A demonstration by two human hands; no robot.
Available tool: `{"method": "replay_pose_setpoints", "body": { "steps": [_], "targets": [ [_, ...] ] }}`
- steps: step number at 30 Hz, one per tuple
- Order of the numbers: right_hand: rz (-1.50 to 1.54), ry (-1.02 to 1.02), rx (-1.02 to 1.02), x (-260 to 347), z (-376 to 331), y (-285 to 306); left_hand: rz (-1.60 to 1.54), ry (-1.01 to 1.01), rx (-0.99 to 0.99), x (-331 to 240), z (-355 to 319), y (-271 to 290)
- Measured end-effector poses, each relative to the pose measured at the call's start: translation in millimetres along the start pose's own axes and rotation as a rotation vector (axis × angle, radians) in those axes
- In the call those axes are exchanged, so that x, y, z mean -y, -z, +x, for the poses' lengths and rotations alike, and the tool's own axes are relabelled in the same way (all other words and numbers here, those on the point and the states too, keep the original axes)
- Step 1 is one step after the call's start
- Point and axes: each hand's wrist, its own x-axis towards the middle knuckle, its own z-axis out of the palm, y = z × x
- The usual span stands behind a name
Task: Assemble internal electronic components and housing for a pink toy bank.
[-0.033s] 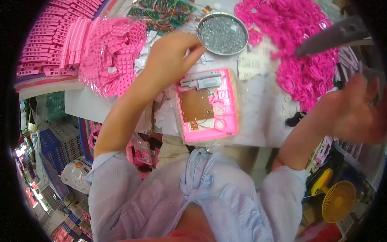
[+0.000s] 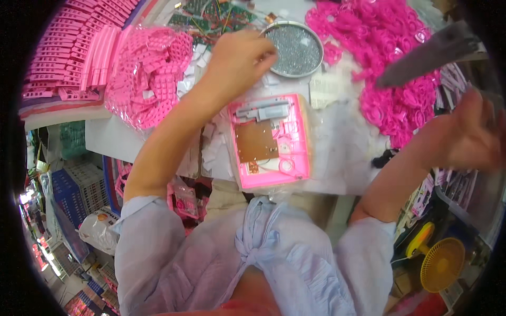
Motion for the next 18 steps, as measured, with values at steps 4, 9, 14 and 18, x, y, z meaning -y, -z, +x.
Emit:
{"method": "replay_pose_setpoints", "body": {
  "steps": [4,9,14,18],
  "targets": [
    [0.772,-0.420,-0.254,-57.4,-10.8,15.0,0.317,-0.175,0.175,15.0,34.4,-69.1],
    [1.013,-0.405,0.086,-27.2,10.2,-22.0,0.357,-0.256,0.001,17.9,31.8,-87.1],
    [0.676,-0.449,-0.467,28.1,23.8,-86.0,0.446,-0.187,0.230,13.9,34.4,-70.9],
    [0.318,-0.429,-0.195,17.0,13.5,-79.1,0.118,-0.211,-0.073,-15.5,9.0,-25.9]
  ]
}}
